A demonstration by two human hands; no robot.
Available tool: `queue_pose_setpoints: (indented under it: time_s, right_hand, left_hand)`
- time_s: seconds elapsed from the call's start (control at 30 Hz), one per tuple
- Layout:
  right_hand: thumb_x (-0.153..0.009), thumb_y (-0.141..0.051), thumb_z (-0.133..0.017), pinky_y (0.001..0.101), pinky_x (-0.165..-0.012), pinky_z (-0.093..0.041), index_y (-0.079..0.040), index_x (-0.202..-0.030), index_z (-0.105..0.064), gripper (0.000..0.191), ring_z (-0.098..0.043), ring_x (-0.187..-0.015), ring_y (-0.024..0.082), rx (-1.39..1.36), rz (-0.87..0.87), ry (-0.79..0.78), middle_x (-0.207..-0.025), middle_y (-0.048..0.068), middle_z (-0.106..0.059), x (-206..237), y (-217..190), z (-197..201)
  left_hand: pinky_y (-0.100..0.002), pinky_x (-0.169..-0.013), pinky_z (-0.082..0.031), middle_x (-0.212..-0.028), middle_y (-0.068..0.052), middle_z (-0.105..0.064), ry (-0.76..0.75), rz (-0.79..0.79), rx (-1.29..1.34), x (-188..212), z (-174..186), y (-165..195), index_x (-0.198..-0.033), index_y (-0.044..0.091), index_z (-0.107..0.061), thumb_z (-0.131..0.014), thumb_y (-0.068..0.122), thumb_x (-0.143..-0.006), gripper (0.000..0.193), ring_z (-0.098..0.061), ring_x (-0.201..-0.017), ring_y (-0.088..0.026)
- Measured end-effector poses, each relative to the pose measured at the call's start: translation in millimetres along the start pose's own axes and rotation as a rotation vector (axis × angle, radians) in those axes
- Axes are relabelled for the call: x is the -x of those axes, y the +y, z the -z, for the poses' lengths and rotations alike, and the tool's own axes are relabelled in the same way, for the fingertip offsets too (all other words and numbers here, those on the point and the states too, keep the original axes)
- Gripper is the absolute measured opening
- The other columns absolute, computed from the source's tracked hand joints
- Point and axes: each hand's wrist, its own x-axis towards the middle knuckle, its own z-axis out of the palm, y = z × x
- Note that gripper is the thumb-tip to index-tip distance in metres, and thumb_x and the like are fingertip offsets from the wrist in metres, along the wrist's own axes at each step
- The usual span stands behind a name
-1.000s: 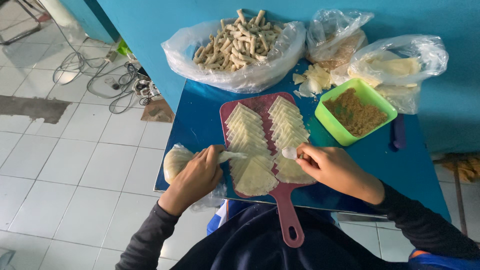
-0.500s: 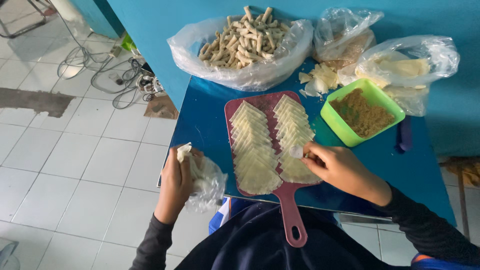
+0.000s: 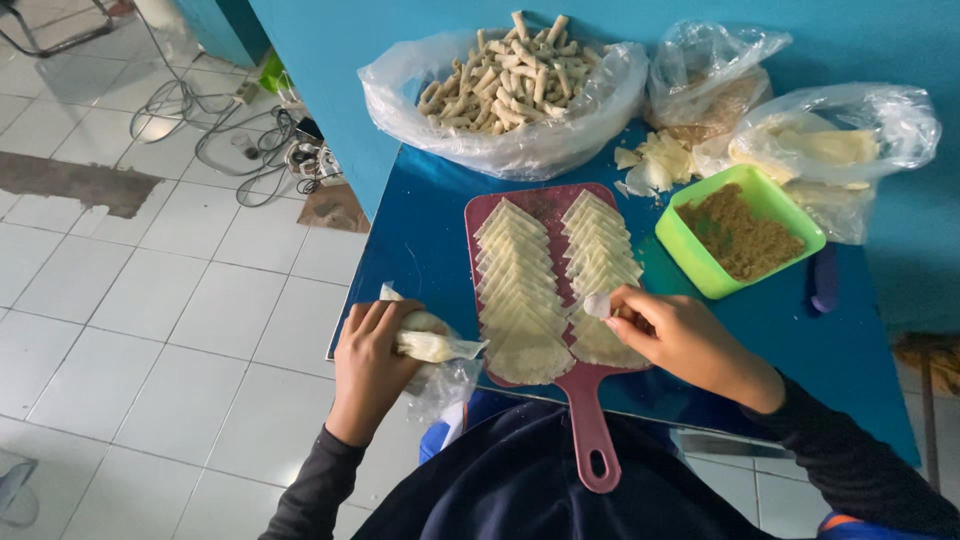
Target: The person folds thin dough wrappers into triangular filled pastries by hand on a pink paddle-shaped cutting board, pressing the seams closed and arranging the finished pieces in rows on the board. Near the end they use a small spoon on the folded pieces and continue folding new wrappers.
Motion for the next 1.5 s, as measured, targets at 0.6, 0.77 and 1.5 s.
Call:
queue_pose_setpoints:
  time_s: [0.6,0.77,1.5]
  right_hand:
    - [-0.095,-0.014,-0.066,0.032,-0.059,-0.058,-0.007,-0.103,-0.061,0.012,-0.075,-0.07,0.018,0.012,0.257,-0.072,-0.084,0.004,-0.07,-22.9,-39.7,3.7]
    - [-0.098,-0.017,-0.066,0.0374,-0.057,-0.056,-0.009,-0.103,-0.06,0.011,-0.073,-0.071,0.025,0.243,0.583,0.038,-0.084,0.006,-0.068,-64.3,-75.0,-34.3]
    - [-0.095,-0.007,-0.062,0.0371,-0.057,-0.057,-0.001,-0.108,-0.056,0.016,-0.072,-0.07,0.03,0.268,0.683,0.128,-0.092,0.014,-0.066,-129.9,-73.3,-98.6]
  left_hand:
    - [-0.04,-0.102,-0.055,-0.122,-0.009,-0.073,0.169,-0.607,-0.043,24.4,-7.2,-25.3,-0.114,0.002,-0.07,-0.069,0.009,-0.087,0.027,-0.07,-0.116,-0.026]
    - [-0.039,-0.1,-0.055,-0.119,-0.011,-0.073,0.131,-0.649,-0.006,16.9,-2.0,-23.7,-0.115,0.0,-0.069,-0.07,0.01,-0.086,0.031,-0.071,-0.114,-0.027]
    - [-0.038,-0.09,-0.056,-0.11,-0.009,-0.073,0.051,-0.683,0.014,2.3,5.1,-17.9,-0.112,0.001,-0.069,-0.071,0.01,-0.081,0.032,-0.072,-0.105,-0.026]
